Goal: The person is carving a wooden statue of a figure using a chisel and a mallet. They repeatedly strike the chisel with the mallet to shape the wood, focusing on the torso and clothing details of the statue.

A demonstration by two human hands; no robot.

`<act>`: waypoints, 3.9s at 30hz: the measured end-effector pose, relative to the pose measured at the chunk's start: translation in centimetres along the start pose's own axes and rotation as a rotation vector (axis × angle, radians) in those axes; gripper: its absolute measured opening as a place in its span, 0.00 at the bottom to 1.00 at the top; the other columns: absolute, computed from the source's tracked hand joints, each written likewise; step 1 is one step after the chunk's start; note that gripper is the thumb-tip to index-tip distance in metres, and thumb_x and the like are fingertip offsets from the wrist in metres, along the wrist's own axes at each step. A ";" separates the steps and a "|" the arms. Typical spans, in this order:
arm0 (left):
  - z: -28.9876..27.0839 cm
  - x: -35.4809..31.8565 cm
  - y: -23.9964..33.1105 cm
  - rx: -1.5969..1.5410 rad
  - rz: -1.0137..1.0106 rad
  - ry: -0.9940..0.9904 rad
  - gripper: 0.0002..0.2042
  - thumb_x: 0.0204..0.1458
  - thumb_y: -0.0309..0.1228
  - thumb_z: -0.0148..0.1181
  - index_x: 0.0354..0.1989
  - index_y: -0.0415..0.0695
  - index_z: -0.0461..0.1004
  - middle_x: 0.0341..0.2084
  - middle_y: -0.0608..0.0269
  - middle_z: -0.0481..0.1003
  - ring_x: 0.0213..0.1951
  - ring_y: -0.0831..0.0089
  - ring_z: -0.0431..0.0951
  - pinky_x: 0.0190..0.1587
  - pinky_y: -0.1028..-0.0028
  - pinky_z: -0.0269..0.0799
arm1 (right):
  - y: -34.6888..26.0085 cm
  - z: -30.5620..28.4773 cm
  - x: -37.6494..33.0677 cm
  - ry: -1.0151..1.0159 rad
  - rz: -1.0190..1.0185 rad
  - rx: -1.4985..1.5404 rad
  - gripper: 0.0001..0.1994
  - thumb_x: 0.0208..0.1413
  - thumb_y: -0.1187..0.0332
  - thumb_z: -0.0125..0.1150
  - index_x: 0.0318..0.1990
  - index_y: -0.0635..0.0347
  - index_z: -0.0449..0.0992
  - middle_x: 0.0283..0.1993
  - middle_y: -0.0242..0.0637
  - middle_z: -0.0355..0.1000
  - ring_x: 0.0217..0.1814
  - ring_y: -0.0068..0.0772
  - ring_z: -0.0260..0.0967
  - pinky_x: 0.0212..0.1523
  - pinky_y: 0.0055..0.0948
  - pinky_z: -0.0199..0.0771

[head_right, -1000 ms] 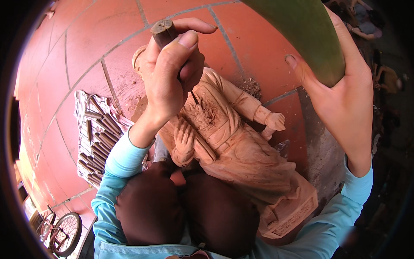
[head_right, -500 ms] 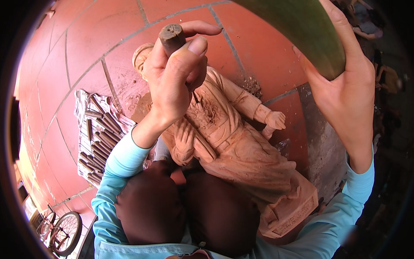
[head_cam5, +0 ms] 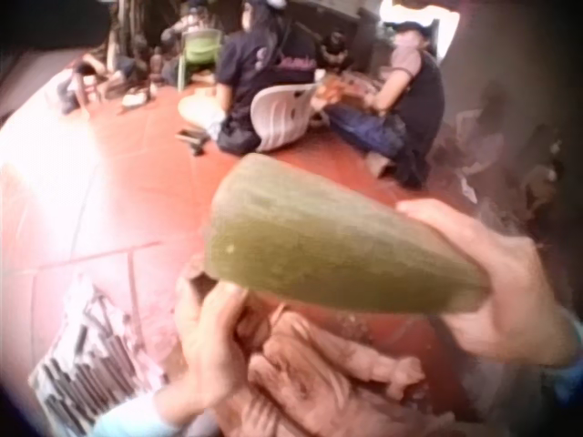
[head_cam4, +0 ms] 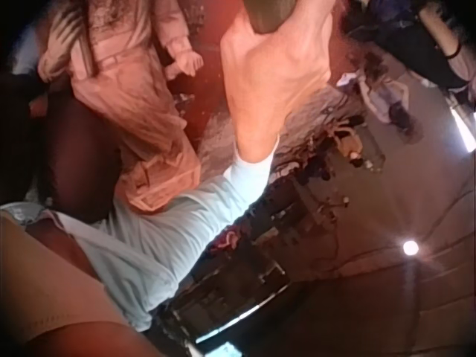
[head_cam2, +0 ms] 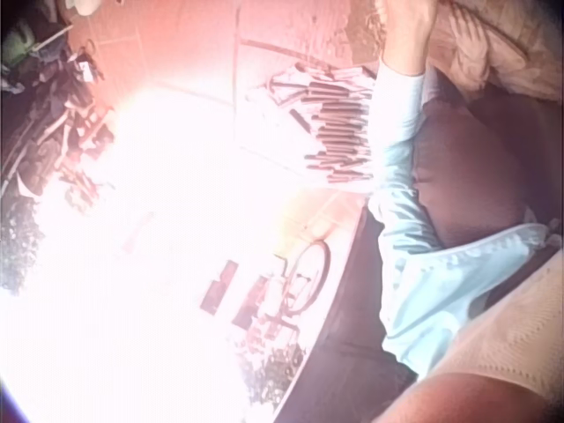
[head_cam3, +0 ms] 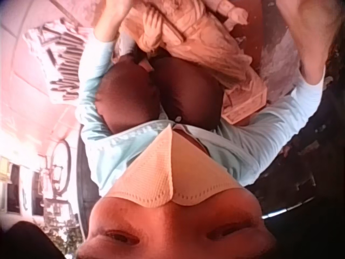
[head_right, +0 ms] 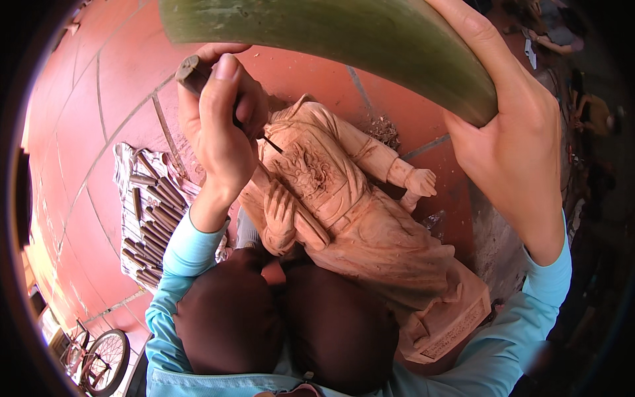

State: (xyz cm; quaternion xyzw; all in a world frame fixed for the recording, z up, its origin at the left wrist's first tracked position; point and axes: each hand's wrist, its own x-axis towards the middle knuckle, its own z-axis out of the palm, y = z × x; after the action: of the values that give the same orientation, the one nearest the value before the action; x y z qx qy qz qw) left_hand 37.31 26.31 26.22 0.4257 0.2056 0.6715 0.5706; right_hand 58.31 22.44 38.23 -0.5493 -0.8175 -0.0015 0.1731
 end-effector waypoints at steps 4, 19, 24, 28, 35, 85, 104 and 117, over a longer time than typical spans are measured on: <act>0.5 0.0 0.8 -0.062 -0.017 0.085 0.09 0.60 0.29 0.52 0.46 0.40 0.68 0.15 0.75 0.61 0.14 0.89 0.55 0.15 0.84 0.50 | -0.2 0.4 -0.8 -0.011 0.046 0.052 0.29 0.52 0.82 0.59 0.63 0.59 0.63 0.62 0.40 0.66 0.62 0.34 0.66 0.59 0.30 0.67; 0.5 -1.1 -0.2 -0.075 -0.015 0.128 0.08 0.61 0.29 0.52 0.45 0.40 0.67 0.17 0.74 0.62 0.14 0.88 0.55 0.15 0.84 0.49 | -0.7 -0.4 -0.6 -0.022 0.085 0.100 0.27 0.51 0.82 0.60 0.61 0.63 0.64 0.60 0.42 0.67 0.58 0.34 0.68 0.57 0.30 0.68; 0.8 -1.8 -0.5 -0.129 0.041 0.192 0.08 0.60 0.28 0.52 0.44 0.39 0.66 0.19 0.72 0.64 0.14 0.87 0.56 0.15 0.83 0.51 | -3.0 -0.5 2.8 -0.196 -0.069 -0.011 0.27 0.52 0.79 0.59 0.61 0.58 0.64 0.57 0.43 0.69 0.54 0.34 0.71 0.53 0.29 0.71; 0.2 -1.1 0.0 -0.119 -0.098 0.156 0.07 0.60 0.27 0.51 0.45 0.41 0.65 0.19 0.71 0.64 0.14 0.86 0.57 0.15 0.83 0.51 | -2.8 -0.3 4.0 -0.157 -0.161 -0.062 0.27 0.52 0.80 0.59 0.61 0.58 0.65 0.58 0.42 0.69 0.55 0.34 0.71 0.53 0.29 0.71; -0.5 -0.5 -0.8 -0.035 -0.091 0.181 0.05 0.61 0.30 0.47 0.35 0.45 0.61 0.15 0.67 0.59 0.13 0.82 0.53 0.12 0.81 0.47 | -2.4 0.3 3.3 -0.103 -0.164 -0.052 0.27 0.51 0.82 0.59 0.61 0.59 0.65 0.58 0.40 0.69 0.56 0.33 0.70 0.54 0.28 0.70; 2.6 1.0 -1.5 0.219 -0.092 -0.134 0.11 0.61 0.31 0.45 0.44 0.35 0.67 0.11 0.69 0.57 0.10 0.82 0.55 0.13 0.80 0.50 | 1.6 0.7 -2.6 0.120 0.328 0.016 0.19 0.53 0.76 0.64 0.52 0.66 0.70 0.41 0.32 0.73 0.42 0.20 0.70 0.45 0.23 0.71; 2.6 -0.4 -2.0 0.084 -0.122 -0.218 0.08 0.56 0.25 0.55 0.43 0.38 0.71 0.25 0.70 0.72 0.28 0.86 0.69 0.31 0.83 0.66 | 2.0 -0.3 -2.0 0.062 0.048 -0.023 0.25 0.50 0.84 0.60 0.58 0.64 0.67 0.52 0.37 0.73 0.53 0.30 0.71 0.53 0.27 0.71; -0.3 3.9 -4.0 0.281 0.026 0.224 0.08 0.60 0.34 0.47 0.35 0.41 0.62 0.13 0.66 0.60 0.11 0.80 0.57 0.11 0.80 0.51 | 1.9 0.8 -2.8 0.081 0.099 -0.021 0.28 0.49 0.83 0.61 0.60 0.61 0.66 0.55 0.39 0.72 0.55 0.31 0.71 0.52 0.27 0.71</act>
State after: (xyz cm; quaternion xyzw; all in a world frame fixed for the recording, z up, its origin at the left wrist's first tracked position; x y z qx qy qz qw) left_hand 39.49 31.12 24.28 0.4265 0.3542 0.6867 0.4702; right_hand 60.77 20.81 36.30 -0.5902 -0.7817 -0.0237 0.2003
